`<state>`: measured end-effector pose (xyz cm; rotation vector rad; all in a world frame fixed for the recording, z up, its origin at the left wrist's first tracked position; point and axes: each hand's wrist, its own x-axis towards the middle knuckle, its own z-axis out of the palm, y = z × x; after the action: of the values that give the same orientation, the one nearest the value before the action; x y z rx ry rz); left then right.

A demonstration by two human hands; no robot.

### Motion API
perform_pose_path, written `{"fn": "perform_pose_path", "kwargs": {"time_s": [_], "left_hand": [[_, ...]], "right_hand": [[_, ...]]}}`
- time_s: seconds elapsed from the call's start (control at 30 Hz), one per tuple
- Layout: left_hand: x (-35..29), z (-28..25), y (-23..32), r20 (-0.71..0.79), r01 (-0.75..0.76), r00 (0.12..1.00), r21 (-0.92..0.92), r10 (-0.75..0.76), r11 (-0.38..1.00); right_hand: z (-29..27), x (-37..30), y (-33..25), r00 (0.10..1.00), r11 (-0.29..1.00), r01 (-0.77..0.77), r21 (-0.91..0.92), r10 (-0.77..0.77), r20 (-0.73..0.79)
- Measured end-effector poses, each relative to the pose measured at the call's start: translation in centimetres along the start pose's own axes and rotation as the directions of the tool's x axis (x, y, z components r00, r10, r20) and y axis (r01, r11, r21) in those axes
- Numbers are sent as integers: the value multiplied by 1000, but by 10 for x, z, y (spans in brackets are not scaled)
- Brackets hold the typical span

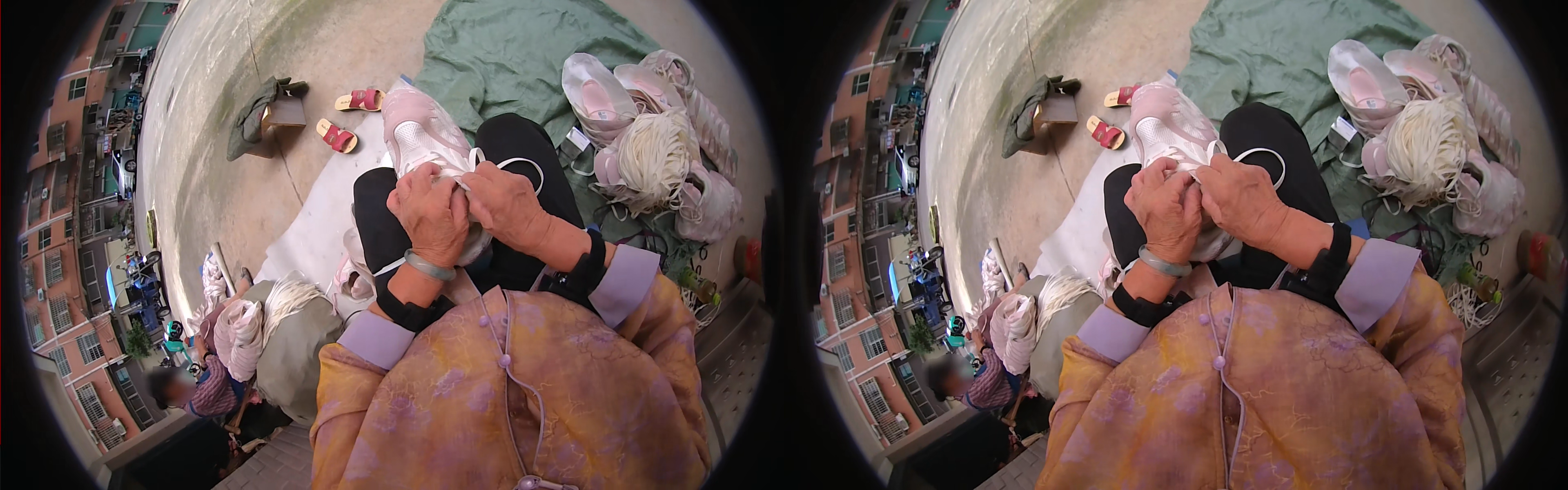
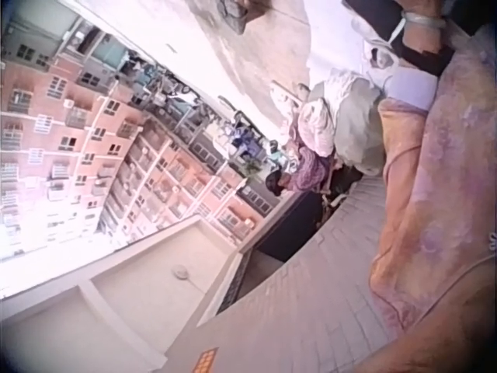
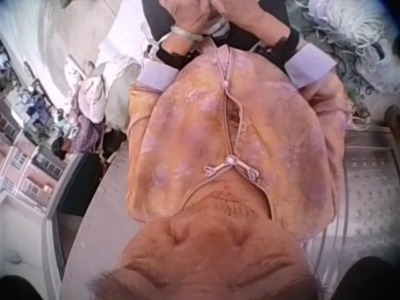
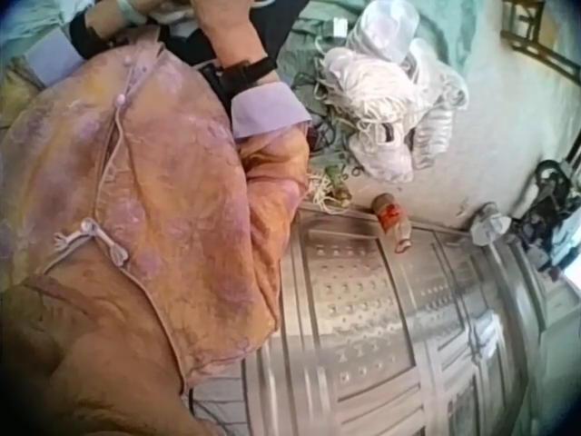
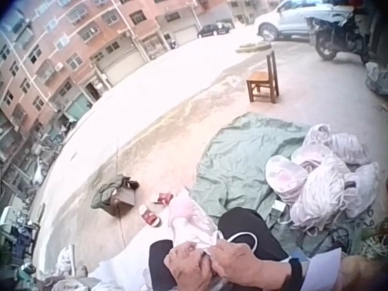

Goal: The recorder is lacing up pink sneakers and arranging task materials.

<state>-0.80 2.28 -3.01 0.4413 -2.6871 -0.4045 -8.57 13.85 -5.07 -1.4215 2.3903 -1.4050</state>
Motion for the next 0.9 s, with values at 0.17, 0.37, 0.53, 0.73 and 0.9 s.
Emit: {"fn": "perform_pose_path", "kwargs": {"time_s": [0.17, 0.37, 0.53, 0.73, 0.9], "left_hand": [[6, -3, 2, -9, -115, 993, 38, 115, 993], [3, -39, 6, 124, -252, 965, 181, 232, 951], [-45, -98, -45, 159, -89, 987, 376, 31, 922], [-126, -134, -152, 100, 145, 965, 570, -244, 809], [-93, -107, -118, 103, 134, 977, 388, -187, 912]], "right_hand": [[-4, 1, 1, 999, 991, 38, -125, -35, 29], [-13, 3, -3, 1000, 993, 27, -112, -28, -8], [-14, -6, 6, 1000, 997, 5, -77, -4, 20], [-19, -1, 5, 996, 998, -44, 35, 41, 76], [-23, 9, 21, 924, 882, -380, 279, 375, 72]]}}
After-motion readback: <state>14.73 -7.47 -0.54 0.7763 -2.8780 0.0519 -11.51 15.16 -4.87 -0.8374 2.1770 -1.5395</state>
